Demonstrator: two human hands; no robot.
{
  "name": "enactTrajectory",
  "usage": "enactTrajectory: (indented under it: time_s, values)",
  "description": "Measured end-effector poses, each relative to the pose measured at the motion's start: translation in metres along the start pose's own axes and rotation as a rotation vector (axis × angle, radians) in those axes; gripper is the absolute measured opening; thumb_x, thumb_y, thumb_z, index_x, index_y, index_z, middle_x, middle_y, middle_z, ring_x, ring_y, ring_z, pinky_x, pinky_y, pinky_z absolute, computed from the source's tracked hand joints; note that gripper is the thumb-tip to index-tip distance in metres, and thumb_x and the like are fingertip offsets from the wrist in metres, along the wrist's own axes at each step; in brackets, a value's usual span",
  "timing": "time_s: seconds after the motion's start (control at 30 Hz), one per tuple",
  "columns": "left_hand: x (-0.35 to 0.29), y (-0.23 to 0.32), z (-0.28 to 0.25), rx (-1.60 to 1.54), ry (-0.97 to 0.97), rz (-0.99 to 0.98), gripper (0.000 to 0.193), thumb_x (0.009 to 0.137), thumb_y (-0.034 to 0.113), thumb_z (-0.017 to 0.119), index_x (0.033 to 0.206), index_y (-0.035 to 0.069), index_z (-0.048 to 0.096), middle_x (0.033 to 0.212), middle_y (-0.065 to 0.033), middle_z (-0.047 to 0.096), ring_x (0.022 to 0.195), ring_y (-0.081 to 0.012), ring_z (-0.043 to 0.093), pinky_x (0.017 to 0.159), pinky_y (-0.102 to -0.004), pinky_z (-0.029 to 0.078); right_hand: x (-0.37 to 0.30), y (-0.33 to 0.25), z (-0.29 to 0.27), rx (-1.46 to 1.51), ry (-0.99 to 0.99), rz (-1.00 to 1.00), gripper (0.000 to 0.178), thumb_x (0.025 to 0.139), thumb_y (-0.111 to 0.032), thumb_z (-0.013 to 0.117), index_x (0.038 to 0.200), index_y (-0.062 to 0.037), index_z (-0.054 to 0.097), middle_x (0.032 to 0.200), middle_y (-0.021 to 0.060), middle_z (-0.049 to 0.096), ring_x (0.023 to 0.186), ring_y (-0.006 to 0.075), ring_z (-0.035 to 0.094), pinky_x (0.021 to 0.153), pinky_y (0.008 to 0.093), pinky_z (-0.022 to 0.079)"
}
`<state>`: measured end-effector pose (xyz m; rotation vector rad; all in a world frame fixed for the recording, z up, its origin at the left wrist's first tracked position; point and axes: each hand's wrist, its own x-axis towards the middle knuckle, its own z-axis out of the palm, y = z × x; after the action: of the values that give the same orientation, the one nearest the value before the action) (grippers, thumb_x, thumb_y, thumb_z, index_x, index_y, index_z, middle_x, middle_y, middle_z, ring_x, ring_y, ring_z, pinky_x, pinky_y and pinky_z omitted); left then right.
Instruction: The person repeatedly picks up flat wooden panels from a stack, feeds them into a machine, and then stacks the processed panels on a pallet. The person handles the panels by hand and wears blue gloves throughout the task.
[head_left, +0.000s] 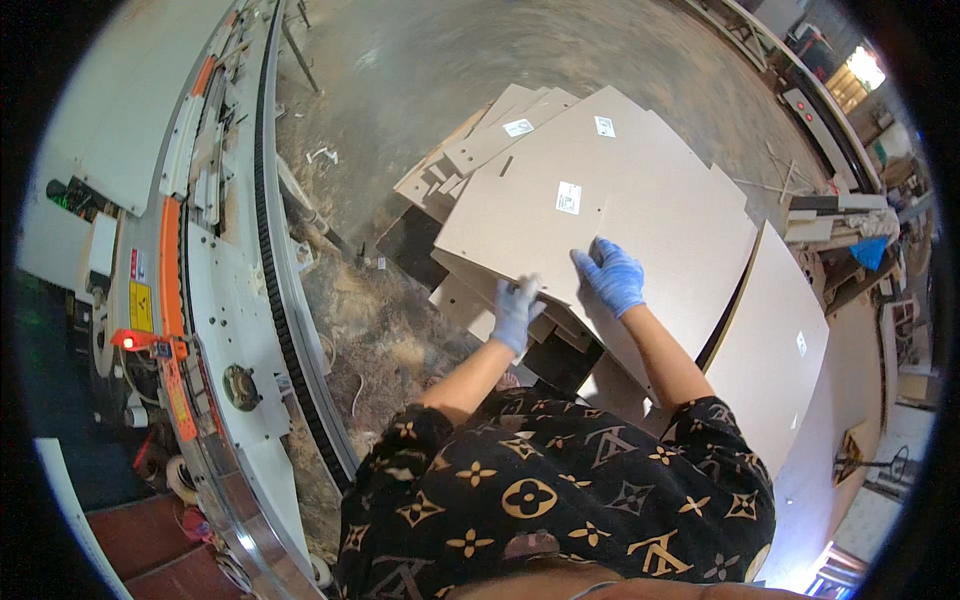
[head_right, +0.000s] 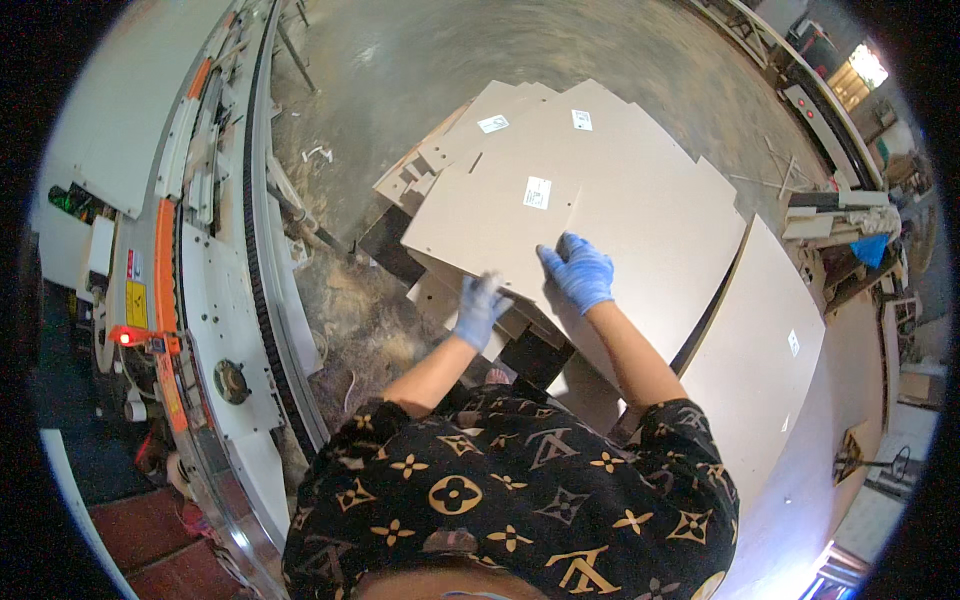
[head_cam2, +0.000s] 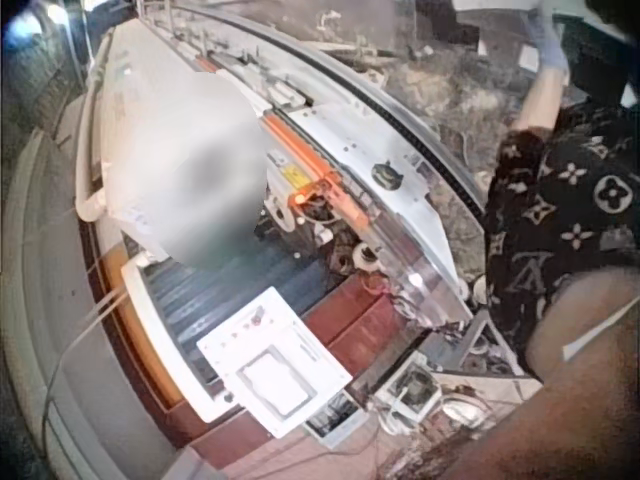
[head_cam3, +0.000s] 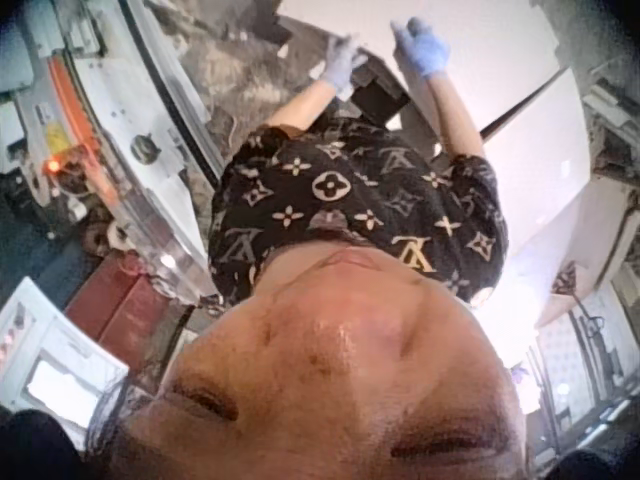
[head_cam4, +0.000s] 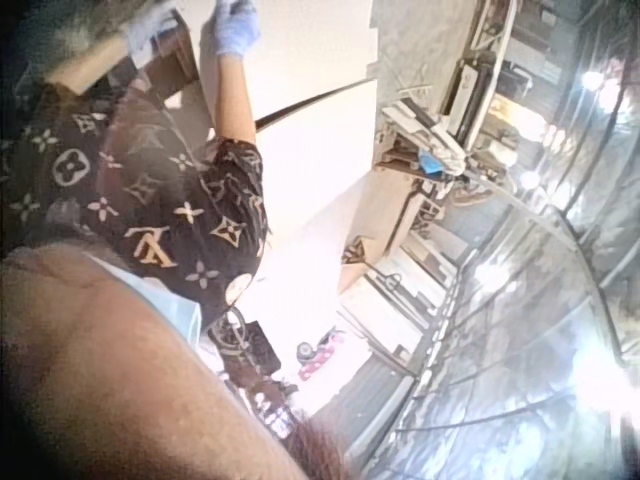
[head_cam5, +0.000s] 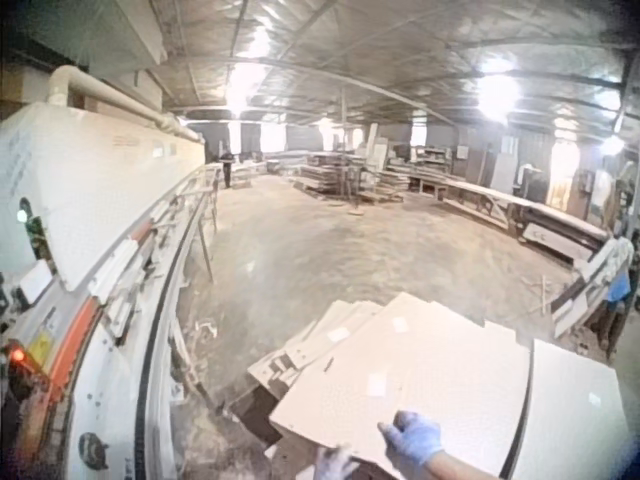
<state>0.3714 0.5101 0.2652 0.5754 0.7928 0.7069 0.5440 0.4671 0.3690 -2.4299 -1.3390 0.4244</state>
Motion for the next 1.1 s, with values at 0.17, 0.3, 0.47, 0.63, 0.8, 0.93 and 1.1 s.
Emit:
enactTrajectory:
  time_s: [0.17, 0.3, 0.47, 0.63, 0.8, 0.93, 1.1]
  values:
    - [0.027, 0.026, -0.019, -0.312, 0.276, 0.181, 0.041, 0.084, 0.024, 0.070, 0.118, 0.005, 0.057, 0.105, -0.0051, 0.062, 0.096, -0.0178, 0.059, 0.086, -0.0340, 0.050, -0.023, -0.038, 0.028, 0.077, -0.078, -0.212, 0.050, 0.087, -0.048, 0.057, 0.121, -0.0120, 0.060, 0.108, 0.0147, 0.066, 0.099, 0.0305, 0.063, 0.091, 0.0398, 0.045]
    - [-0.020, 0.063, -0.095, -0.419, 0.396, 0.377, 0.039, 0.087, 0.026, 0.065, 0.119, 0.004, 0.057, 0.110, -0.0060, 0.061, 0.097, -0.0184, 0.061, 0.084, -0.0322, 0.052, -0.027, -0.065, 0.044, 0.671, -0.302, -0.289, 0.046, 0.089, -0.026, 0.065, 0.128, -0.0045, 0.054, 0.116, 0.0132, 0.063, 0.106, 0.0193, 0.060, 0.093, 0.0323, 0.046]
    - [-0.126, 0.110, -0.234, -0.314, 0.649, 0.599, 0.043, 0.086, 0.025, 0.066, 0.123, 0.006, 0.052, 0.109, -0.0051, 0.059, 0.095, -0.0178, 0.059, 0.079, -0.0320, 0.051, -0.042, -0.105, 0.061, 0.851, -0.463, -0.335, 0.037, 0.092, -0.015, 0.061, 0.124, 0.0024, 0.055, 0.118, 0.0089, 0.061, 0.107, 0.0153, 0.056, 0.095, 0.0290, 0.044]
    - [-0.208, 0.128, -0.359, -0.453, 1.009, 0.843, 0.050, 0.086, 0.023, 0.066, 0.130, 0.008, 0.046, 0.115, -0.0067, 0.056, 0.099, -0.0227, 0.058, 0.081, -0.0388, 0.053, -0.053, -0.145, 0.104, 0.870, -0.683, -0.351, 0.032, 0.092, -0.014, 0.061, 0.121, -0.0008, 0.059, 0.109, 0.0048, 0.064, 0.092, 0.0114, 0.059, 0.077, 0.0261, 0.051]
    - [-0.253, 0.131, -0.460, -0.399, 1.039, 0.932, 0.053, 0.087, 0.025, 0.064, 0.133, 0.008, 0.043, 0.123, -0.0104, 0.055, 0.106, -0.0278, 0.057, 0.088, -0.0421, 0.052, -0.051, -0.177, 0.143, 0.798, -0.750, -0.416, 0.033, 0.092, -0.015, 0.060, 0.122, -0.0013, 0.059, 0.106, 0.0058, 0.065, 0.092, 0.0124, 0.060, 0.075, 0.0267, 0.052]
    - [-0.254, 0.148, -0.513, -0.590, 0.995, 0.847, 0.054, 0.089, 0.032, 0.060, 0.135, 0.009, 0.043, 0.127, -0.0129, 0.054, 0.110, -0.0294, 0.057, 0.091, -0.0437, 0.051, -0.052, -0.199, 0.160, 0.720, -0.734, -0.416, 0.032, 0.092, -0.015, 0.061, 0.121, -0.0008, 0.060, 0.106, 0.0048, 0.065, 0.090, 0.0110, 0.059, 0.076, 0.0259, 0.052]
    - [-0.242, 0.173, -0.522, -0.670, 0.986, 0.941, 0.056, 0.090, 0.040, 0.054, 0.135, 0.008, 0.042, 0.130, -0.0135, 0.053, 0.114, -0.0315, 0.054, 0.096, -0.0462, 0.047, -0.056, -0.218, 0.171, 0.676, -0.695, -0.424, 0.028, 0.093, -0.013, 0.059, 0.118, -0.0001, 0.061, 0.107, 0.0042, 0.064, 0.095, 0.0115, 0.057, 0.084, 0.0245, 0.047]
